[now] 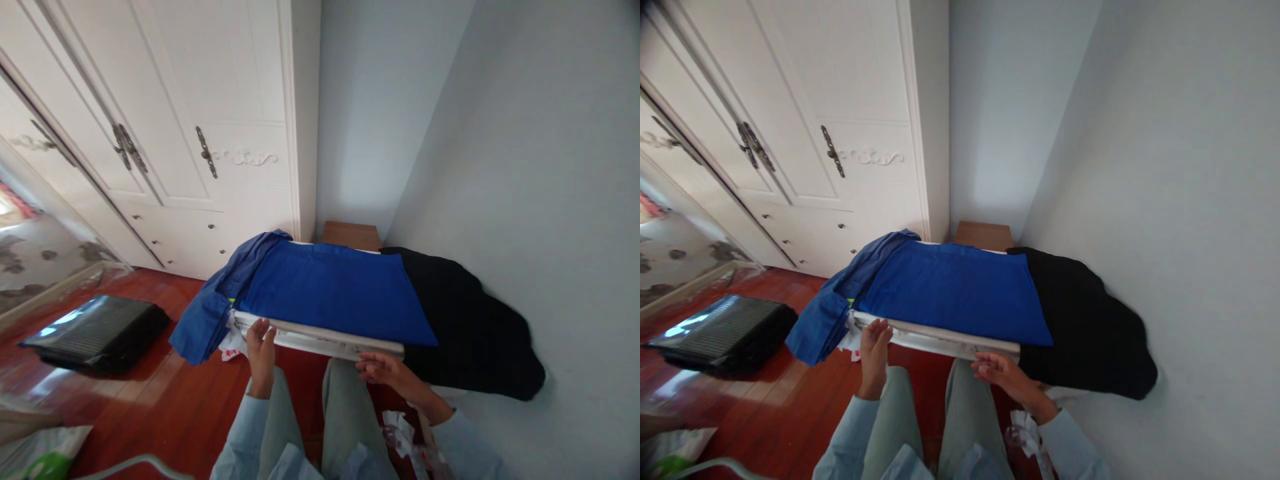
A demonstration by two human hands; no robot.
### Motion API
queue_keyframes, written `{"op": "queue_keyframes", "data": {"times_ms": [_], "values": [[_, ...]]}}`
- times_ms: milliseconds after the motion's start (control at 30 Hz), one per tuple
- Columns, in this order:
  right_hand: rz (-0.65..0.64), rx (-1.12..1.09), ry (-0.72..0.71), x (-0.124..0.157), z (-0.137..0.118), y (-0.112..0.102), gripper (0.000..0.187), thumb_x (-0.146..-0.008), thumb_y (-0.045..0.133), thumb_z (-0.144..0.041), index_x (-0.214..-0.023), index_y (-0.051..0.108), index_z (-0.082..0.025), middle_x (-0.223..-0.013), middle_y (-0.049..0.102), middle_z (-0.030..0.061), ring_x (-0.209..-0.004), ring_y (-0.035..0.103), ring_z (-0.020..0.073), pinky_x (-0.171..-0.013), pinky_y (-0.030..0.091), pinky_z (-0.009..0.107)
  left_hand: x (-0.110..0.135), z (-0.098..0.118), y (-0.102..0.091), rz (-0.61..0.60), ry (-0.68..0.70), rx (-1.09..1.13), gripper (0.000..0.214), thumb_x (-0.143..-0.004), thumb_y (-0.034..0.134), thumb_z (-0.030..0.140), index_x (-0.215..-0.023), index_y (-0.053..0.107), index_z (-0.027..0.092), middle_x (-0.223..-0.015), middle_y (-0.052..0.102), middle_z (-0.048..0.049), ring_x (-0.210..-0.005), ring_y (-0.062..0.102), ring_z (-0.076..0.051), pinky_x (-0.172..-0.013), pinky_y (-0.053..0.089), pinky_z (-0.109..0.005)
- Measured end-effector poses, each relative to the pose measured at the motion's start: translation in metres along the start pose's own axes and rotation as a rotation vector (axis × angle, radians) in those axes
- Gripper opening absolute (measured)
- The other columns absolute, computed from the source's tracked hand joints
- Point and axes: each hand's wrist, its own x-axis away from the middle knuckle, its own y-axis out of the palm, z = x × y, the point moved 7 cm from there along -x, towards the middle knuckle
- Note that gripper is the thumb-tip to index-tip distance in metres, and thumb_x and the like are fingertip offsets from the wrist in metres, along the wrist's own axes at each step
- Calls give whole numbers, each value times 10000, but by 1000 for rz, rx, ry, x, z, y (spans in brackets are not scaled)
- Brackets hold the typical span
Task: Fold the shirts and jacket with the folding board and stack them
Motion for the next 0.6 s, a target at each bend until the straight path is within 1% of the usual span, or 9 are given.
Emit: {"op": "queue_keyframes", "data": {"times_ms": [67, 133, 200, 267, 333, 467, 533, 600], "values": [[78, -138, -25, 1, 1, 1, 835, -725, 745, -702, -1345, 535, -183, -1354, 586, 163, -1169, 647, 271, -1104, 452, 491, 3, 1, 11, -40, -133, 122, 490, -777, 648, 342, -1214, 487, 187, -1151, 656, -126, -982, 704, -235, -794, 599, -375], [90, -239, -66, -1, -6, 10, 808, -736, 766, -655, -1346, 509, -191, -1367, 578, 156, -1166, 650, 260, -1094, 465, 472, 7, 8, 23, -76, -229, 231, 440, -767, 664, 276, -1164, 492, 201, -1048, 673, -89, -871, 716, -207, -739, 609, -360], [66, -326, -107, -5, -16, 21, 762, -748, 786, -594, -1333, 503, -196, -1371, 578, 146, -1155, 657, 243, -1068, 490, 434, 10, 16, 36, -125, -330, 359, 254, -797, 616, 210, -1036, 529, 200, -937, 678, -71, -834, 716, -195, -785, 616, -377], [44, -413, -126, -12, -23, 32, 713, -748, 810, -522, -1307, 512, -195, -1358, 590, 140, -1130, 670, 225, -1020, 521, 390, 14, 25, 48, -191, -430, 457, 53, -848, 534, 178, -898, 548, 192, -870, 676, -85, -816, 715, -190, -847, 612, -391], [39, -508, -121, -23, -26, 40, 678, -727, 840, -450, -1269, 530, -186, -1328, 613, 138, -1089, 687, 216, -965, 545, 356, 20, 32, 62, -271, -540, 492, 83, -870, 499, 158, -812, 552, 185, -814, 661, -94, -768, 707, -181, -856, 611, -377], [-16, -679, -61, -51, -28, 59, 573, -697, 856, -331, -1165, 582, -145, -1233, 667, 140, -1021, 711, 216, -889, 567, 324, 39, 39, 94, -444, -813, 561, 122, -912, 516, 169, -797, 557, 162, -727, 631, -85, -675, 683, -183, -757, 624, -353], [-55, -753, -37, -64, -31, 70, 492, -714, 837, -297, -1109, 600, -126, -1180, 689, 141, -995, 718, 217, -861, 577, 317, 46, 39, 108, -464, -896, 575, 137, -931, 544, 192, -806, 570, 142, -723, 641, -94, -638, 674, -183, -677, 622, -329], [-62, -822, -22, -74, -33, 78, 397, -751, 808, -262, -1061, 609, -114, -1114, 709, 139, -964, 724, 211, -842, 587, 313, 47, 36, 115, -413, -920, 567, 135, -930, 572, 183, -804, 574, 135, -690, 636, -83, -592, 662, -173, -607, 607, -292]]}}
